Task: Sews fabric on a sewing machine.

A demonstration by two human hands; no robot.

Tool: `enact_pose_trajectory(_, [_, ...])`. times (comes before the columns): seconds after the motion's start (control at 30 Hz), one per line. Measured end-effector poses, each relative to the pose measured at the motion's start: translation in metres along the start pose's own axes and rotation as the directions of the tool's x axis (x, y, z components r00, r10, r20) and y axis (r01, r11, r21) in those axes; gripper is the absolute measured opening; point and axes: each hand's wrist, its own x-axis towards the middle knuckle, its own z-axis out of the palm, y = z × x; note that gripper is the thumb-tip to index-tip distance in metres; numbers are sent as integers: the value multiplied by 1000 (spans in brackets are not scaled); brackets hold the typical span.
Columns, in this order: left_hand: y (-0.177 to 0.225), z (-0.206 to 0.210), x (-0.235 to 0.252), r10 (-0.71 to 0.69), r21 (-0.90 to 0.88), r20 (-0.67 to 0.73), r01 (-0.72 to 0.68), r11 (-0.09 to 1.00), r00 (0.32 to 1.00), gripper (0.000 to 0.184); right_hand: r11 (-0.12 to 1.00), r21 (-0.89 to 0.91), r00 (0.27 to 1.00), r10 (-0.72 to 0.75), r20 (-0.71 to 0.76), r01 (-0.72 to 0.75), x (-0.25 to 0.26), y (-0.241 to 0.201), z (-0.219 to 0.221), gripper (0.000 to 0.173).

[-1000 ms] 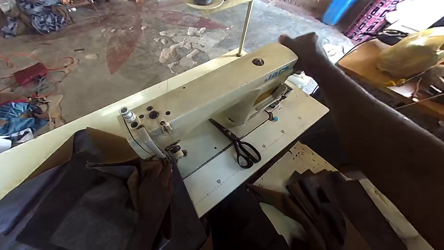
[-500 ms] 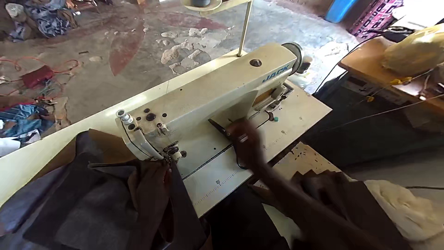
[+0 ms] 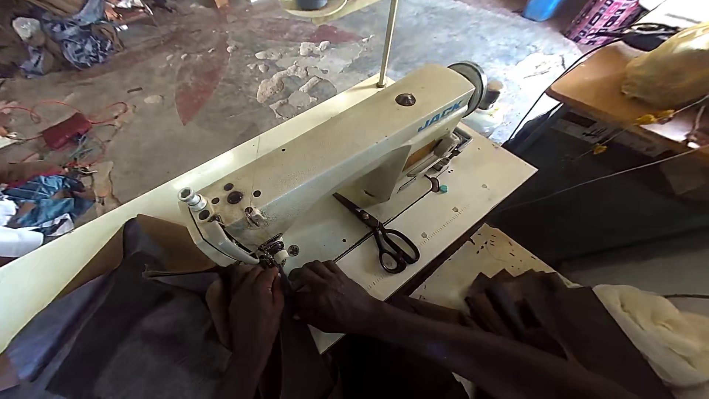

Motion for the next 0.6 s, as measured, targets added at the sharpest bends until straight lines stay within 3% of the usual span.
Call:
enact_pose_trajectory(0.1, [4, 1, -4, -1, 1, -7, 1, 1000, 1000, 17, 988, 154, 982, 57, -179, -29, 19, 15, 4, 22])
enact_pose_trajectory(0.2, [6, 6, -8, -7, 13, -25, 7, 1000, 1000, 18, 986, 159, 957, 98, -273, -56, 59, 39, 9, 17])
enact_pose_trajectory(0.4, [7, 8, -12, -13, 38, -34, 14, 999, 999, 22, 975, 221, 970, 62, -234, -9, 86, 43, -13, 12])
enact_pose_trajectory(0.6, [19, -2, -11, -16, 211, 97, -5, 978, 995, 26, 979, 179, 983, 119, -143, -93, 86, 36, -23, 15])
